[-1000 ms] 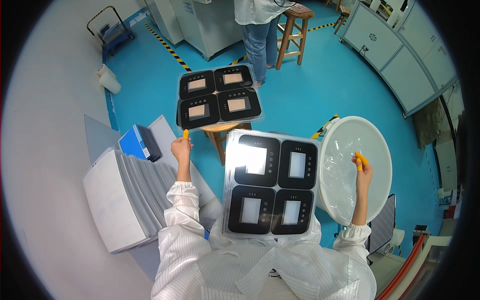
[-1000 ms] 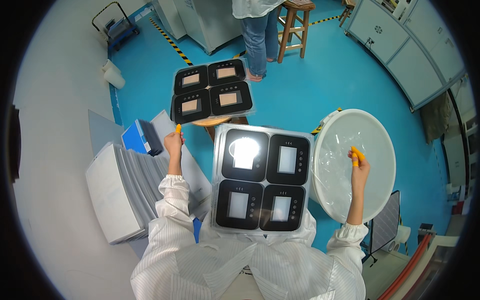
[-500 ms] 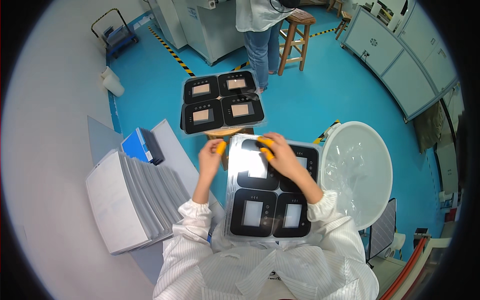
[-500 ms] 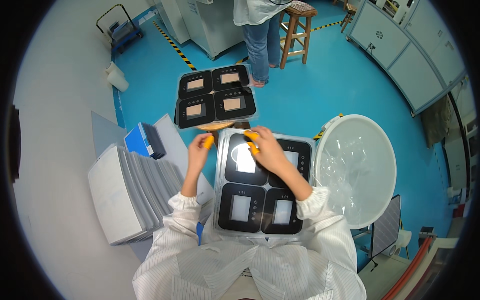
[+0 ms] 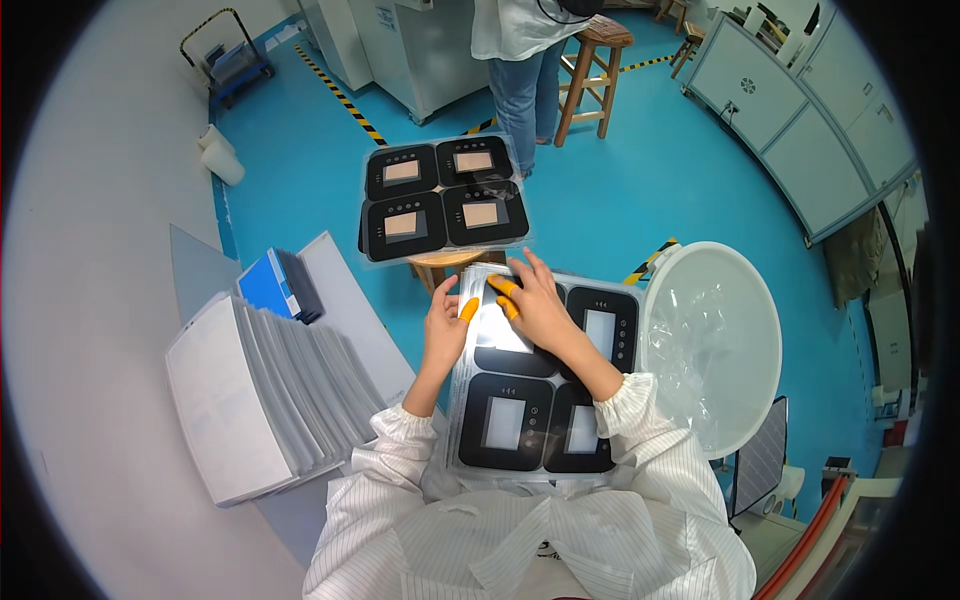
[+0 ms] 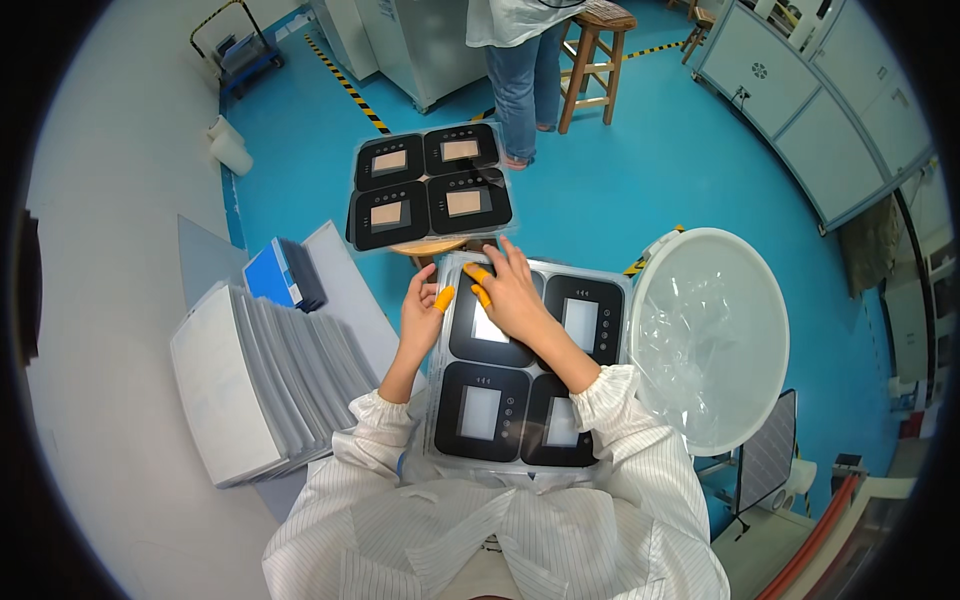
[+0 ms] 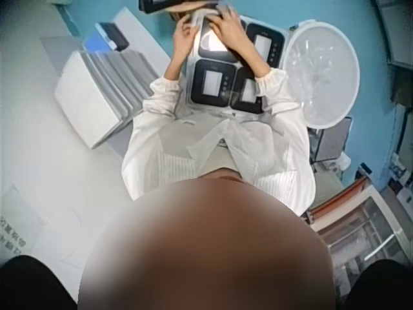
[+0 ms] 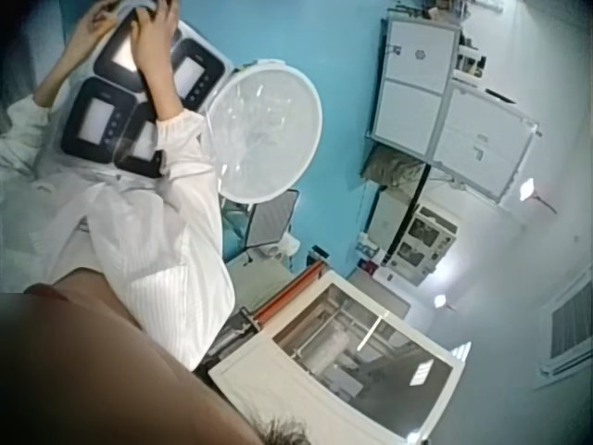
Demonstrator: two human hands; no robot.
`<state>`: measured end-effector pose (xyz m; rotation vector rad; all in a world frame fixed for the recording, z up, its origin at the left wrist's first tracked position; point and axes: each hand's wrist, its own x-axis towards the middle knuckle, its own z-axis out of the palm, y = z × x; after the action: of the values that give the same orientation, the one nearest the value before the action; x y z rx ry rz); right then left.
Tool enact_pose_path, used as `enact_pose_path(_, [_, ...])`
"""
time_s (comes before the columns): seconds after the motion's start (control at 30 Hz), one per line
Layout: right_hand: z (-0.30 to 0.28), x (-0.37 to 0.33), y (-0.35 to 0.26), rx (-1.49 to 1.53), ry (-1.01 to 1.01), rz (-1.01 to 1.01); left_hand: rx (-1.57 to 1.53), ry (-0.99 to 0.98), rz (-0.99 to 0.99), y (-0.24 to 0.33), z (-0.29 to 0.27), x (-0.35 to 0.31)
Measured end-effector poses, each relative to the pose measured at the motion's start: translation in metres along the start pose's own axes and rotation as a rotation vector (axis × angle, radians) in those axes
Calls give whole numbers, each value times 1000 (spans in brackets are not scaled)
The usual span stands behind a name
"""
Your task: Inspecting electronic interface panels and removing protective film layers.
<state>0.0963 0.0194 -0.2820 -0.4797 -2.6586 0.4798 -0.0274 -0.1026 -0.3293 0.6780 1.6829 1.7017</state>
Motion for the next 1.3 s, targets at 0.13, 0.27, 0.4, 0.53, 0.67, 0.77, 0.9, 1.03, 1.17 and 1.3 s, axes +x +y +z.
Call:
enact_pose_path(0.13, [7,6,11,34,43,79,449,142,279,38,11,-12])
enact_pose_path(0.27, [7,16,12,175,-17,127,578,97,384,47,13,-14])
enact_pose_path(0.4, [9,20,16,228,6,179,578,99,398,42,16,-13])
enact_pose_path(0.53, [-5,20,5,271,29,113,514,98,350,45,16,-16])
enact_pose_path(0.67, [-7,13,-5,178,95,65,300,137,328,54,24,-16])
enact_pose_path(0.77, [-3,-2,-16,37,159,8,266,154,370,53,25,-16])
enact_pose_path(0.9, [-7,-11,-21,28,167,8,195,165,399,50,23,-18])
enact_pose_path(1.03, [-14,-9,-14,105,302,-104,144,171,376,50,24,-18])
enact_pose_path(1.17, [-19,12,-6,94,467,-59,138,156,385,53,25,-19])
enact_pose_path(1.3, [-17,17,-4,148,441,-119,77,139,388,47,25,-18])
